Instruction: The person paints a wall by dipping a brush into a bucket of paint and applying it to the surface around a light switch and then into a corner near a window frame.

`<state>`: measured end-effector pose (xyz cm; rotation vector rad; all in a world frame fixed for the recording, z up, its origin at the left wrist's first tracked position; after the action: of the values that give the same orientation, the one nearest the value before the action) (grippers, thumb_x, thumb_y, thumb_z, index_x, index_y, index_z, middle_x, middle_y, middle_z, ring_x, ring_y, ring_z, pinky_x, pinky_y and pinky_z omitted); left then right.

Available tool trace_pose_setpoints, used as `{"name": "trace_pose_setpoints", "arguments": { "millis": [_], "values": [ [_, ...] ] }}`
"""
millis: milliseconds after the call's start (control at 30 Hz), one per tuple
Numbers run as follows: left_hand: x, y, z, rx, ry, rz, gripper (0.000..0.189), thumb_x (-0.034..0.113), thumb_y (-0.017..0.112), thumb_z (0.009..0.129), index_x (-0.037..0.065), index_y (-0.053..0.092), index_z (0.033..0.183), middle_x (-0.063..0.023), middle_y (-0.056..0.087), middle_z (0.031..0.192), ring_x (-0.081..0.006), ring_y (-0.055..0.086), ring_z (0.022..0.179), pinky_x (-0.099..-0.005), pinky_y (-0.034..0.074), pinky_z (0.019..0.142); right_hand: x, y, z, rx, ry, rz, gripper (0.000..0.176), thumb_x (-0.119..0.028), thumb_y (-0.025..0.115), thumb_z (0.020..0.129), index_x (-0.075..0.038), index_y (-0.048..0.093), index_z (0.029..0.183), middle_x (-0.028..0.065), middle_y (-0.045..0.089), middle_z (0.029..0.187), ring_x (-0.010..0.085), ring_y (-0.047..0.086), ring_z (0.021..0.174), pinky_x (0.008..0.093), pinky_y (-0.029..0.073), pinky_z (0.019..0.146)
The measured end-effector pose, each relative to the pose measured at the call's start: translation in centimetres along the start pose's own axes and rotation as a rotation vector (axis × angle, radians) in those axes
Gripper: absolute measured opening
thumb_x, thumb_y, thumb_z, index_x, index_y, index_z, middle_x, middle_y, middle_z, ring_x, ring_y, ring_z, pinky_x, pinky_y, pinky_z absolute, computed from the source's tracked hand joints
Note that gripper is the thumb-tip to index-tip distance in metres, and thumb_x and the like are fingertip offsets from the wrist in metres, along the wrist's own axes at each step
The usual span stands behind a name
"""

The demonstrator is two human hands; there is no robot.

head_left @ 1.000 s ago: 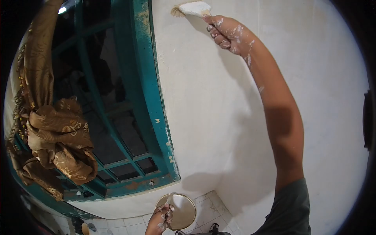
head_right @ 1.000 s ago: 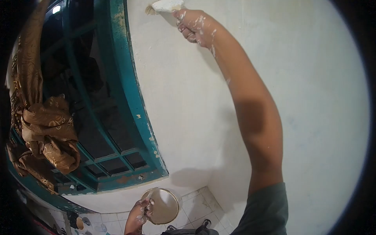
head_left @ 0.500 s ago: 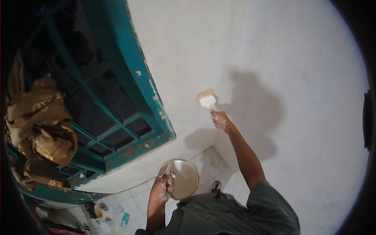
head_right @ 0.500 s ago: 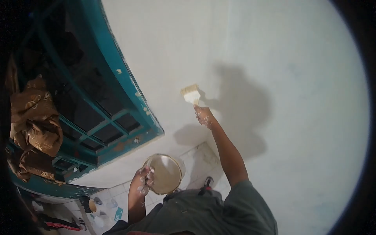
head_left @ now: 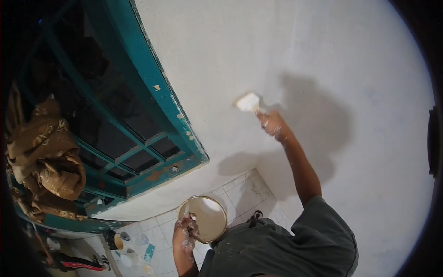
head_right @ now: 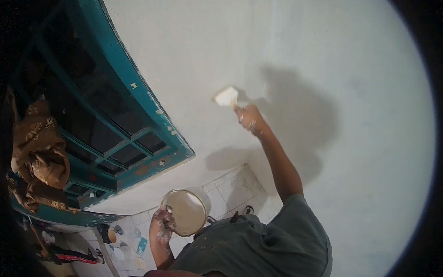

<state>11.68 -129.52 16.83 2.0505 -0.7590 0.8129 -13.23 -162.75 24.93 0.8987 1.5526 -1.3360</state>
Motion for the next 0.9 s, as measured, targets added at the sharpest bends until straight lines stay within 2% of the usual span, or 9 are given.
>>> {"name": "trace_pose_setpoints", "arguments": {
  "millis": [100, 167, 300, 400, 567, 700, 733, 800, 900],
  "values": [
    [0.0, 0.9, 0.4, 0.082, 0.021, 0.002, 0.021, 0.025, 0.052, 0.084, 0.006, 0.050, 0.076, 0.0049, 0.036, 0.049, -0.0078, 0.033, 0.038, -0.0225, 0.029, 0.038, -9.0, -4.4, -1.1, 0.048, -0.054, 0.180, 0.037, -0.036, 0.054, 0.082, -0.006, 0.050, 0.061, -0.0029, 0.041, 0.049, 0.0051, 0.034, 0.040, 0.0212, 0.026, 0.035],
    [0.1, 2.1, 0.8, 0.041, 0.067, -0.026, 0.021, 0.027, 0.052, 0.083, 0.007, 0.050, 0.076, 0.0061, 0.033, 0.049, -0.0070, 0.030, 0.038, -0.0216, 0.026, 0.038, -13.8, -6.9, -0.2, 0.083, -0.323, 0.220, 0.036, -0.037, 0.054, 0.082, -0.008, 0.049, 0.063, -0.0042, 0.040, 0.049, 0.0040, 0.032, 0.038, 0.0203, 0.024, 0.033],
    [0.5, 4.7, 1.5, 0.041, 0.131, -0.023, 0.022, 0.030, 0.053, 0.083, 0.009, 0.051, 0.077, 0.0074, 0.032, 0.050, -0.0056, 0.028, 0.040, -0.0213, 0.024, 0.039, -17.6, -7.8, 0.2, -0.005, -0.338, 0.191, 0.035, -0.037, 0.054, 0.083, -0.008, 0.048, 0.063, -0.0048, 0.039, 0.050, 0.0037, 0.030, 0.037, 0.0207, 0.024, 0.033],
    [0.2, 6.2, 2.8, 0.037, 0.169, -0.040, 0.027, 0.035, 0.054, 0.082, 0.009, 0.050, 0.079, 0.0083, 0.031, 0.052, -0.0043, 0.026, 0.040, -0.0207, 0.022, 0.038, -11.9, -6.1, 1.5, 0.027, -0.277, 0.163, 0.037, -0.034, 0.051, 0.084, -0.006, 0.049, 0.060, -0.0034, 0.040, 0.049, 0.0055, 0.033, 0.040, 0.0235, 0.028, 0.037],
    [-0.8, 9.1, 4.9, 0.025, 0.152, -0.035, 0.029, 0.038, 0.054, 0.082, 0.009, 0.050, 0.080, 0.0089, 0.030, 0.052, -0.0033, 0.025, 0.040, -0.0188, 0.020, 0.039, 7.2, 0.9, 4.3, 0.063, -0.228, 0.051, 0.042, -0.030, 0.050, 0.084, 0.002, 0.051, 0.057, 0.0032, 0.043, 0.046, 0.0113, 0.039, 0.044, 0.0301, 0.034, 0.042],
    [-1.3, 10.4, 6.6, 0.062, 0.188, -0.095, 0.032, 0.038, 0.055, 0.081, 0.006, 0.049, 0.081, 0.0081, 0.028, 0.051, -0.0033, 0.022, 0.040, -0.0192, 0.017, 0.038, 20.4, 7.1, 3.6, 0.086, -0.079, 0.012, 0.042, -0.028, 0.050, 0.084, 0.002, 0.049, 0.054, 0.0048, 0.043, 0.045, 0.0114, 0.039, 0.040, 0.0290, 0.033, 0.039],
    [-1.4, 10.7, 7.2, 0.037, 0.190, -0.119, 0.028, 0.036, 0.054, 0.083, 0.008, 0.049, 0.081, 0.0083, 0.027, 0.051, -0.0037, 0.023, 0.040, -0.0193, 0.019, 0.038, 21.9, 7.8, 3.5, 0.086, -0.058, 0.015, 0.042, -0.028, 0.050, 0.084, 0.002, 0.049, 0.054, 0.0048, 0.043, 0.045, 0.0114, 0.039, 0.040, 0.0290, 0.033, 0.039],
    [-1.5, 11.3, 8.0, 0.050, 0.165, -0.165, 0.021, 0.031, 0.050, 0.086, 0.009, 0.049, 0.082, 0.0083, 0.028, 0.052, -0.0047, 0.026, 0.039, -0.0199, 0.023, 0.038, 26.2, 10.3, 2.5, -0.059, 0.285, 0.055, 0.042, -0.030, 0.053, 0.082, 0.000, 0.049, 0.053, 0.0058, 0.045, 0.045, 0.0140, 0.041, 0.035, 0.0301, 0.032, 0.034],
    [-1.7, 12.0, 9.0, 0.071, 0.101, -0.166, 0.020, 0.029, 0.048, 0.086, 0.009, 0.049, 0.084, 0.0081, 0.029, 0.052, -0.0047, 0.027, 0.039, -0.0200, 0.025, 0.038, 27.5, 11.4, 3.0, -0.051, 0.287, 0.080, 0.041, -0.031, 0.054, 0.081, -0.002, 0.049, 0.052, 0.0064, 0.045, 0.044, 0.0157, 0.041, 0.032, 0.0308, 0.031, 0.030]
  ]
}}
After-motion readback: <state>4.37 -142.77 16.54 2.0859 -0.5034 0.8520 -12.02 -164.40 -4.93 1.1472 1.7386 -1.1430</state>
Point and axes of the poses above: each hand's wrist, its own z-axis towards the middle knuckle, its own y-axis out of the palm, x = y × z, the point moved 7 cm from there along z, towards the middle knuckle
